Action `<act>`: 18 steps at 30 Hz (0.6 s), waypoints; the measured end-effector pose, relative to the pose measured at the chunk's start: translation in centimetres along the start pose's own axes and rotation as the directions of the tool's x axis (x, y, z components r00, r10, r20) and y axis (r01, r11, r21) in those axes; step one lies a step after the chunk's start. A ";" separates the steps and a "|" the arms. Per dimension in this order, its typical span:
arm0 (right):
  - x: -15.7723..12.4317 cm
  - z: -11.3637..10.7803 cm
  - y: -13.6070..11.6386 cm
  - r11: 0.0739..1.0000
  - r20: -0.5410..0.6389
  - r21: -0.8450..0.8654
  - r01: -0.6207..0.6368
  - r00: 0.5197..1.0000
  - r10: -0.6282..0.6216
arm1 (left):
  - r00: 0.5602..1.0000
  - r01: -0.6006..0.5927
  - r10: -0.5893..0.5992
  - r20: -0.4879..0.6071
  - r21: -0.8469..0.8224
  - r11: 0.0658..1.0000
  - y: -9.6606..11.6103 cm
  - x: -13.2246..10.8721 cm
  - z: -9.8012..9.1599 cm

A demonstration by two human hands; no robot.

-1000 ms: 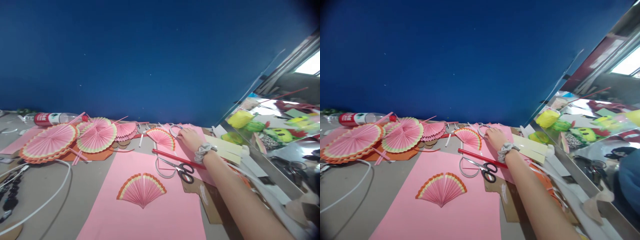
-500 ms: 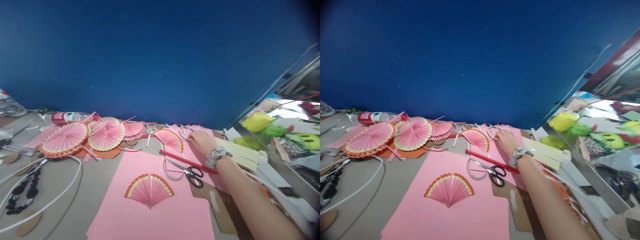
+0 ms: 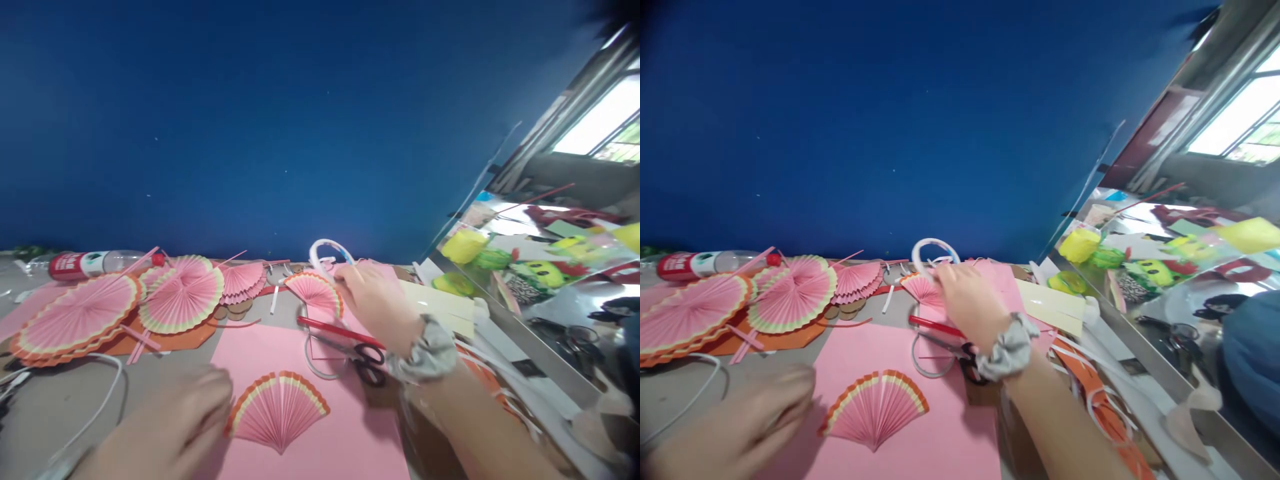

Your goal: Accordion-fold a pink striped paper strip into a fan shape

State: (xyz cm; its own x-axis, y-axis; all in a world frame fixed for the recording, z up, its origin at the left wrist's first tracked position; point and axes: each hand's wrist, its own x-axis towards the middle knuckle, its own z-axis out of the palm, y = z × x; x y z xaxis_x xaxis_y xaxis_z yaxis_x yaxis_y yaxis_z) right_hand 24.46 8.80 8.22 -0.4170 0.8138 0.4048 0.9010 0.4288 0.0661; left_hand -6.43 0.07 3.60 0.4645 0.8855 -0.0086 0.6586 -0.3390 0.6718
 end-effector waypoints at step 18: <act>-1.9 -1.9 -9.9 0.797 -0.424 0.543 0.263 0.906 -0.010 | 0.964 -0.262 0.191 -0.184 -0.778 0.571 6.4 3.6 -0.8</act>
State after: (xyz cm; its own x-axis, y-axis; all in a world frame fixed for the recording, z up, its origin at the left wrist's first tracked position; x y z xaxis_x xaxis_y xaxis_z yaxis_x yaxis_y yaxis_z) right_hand 16.58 2.27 8.54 -0.3363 0.5664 0.7524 0.5432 0.7693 -0.3363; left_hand -1.04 1.40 8.45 0.4649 0.8474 0.2565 -0.2062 -0.1781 0.9622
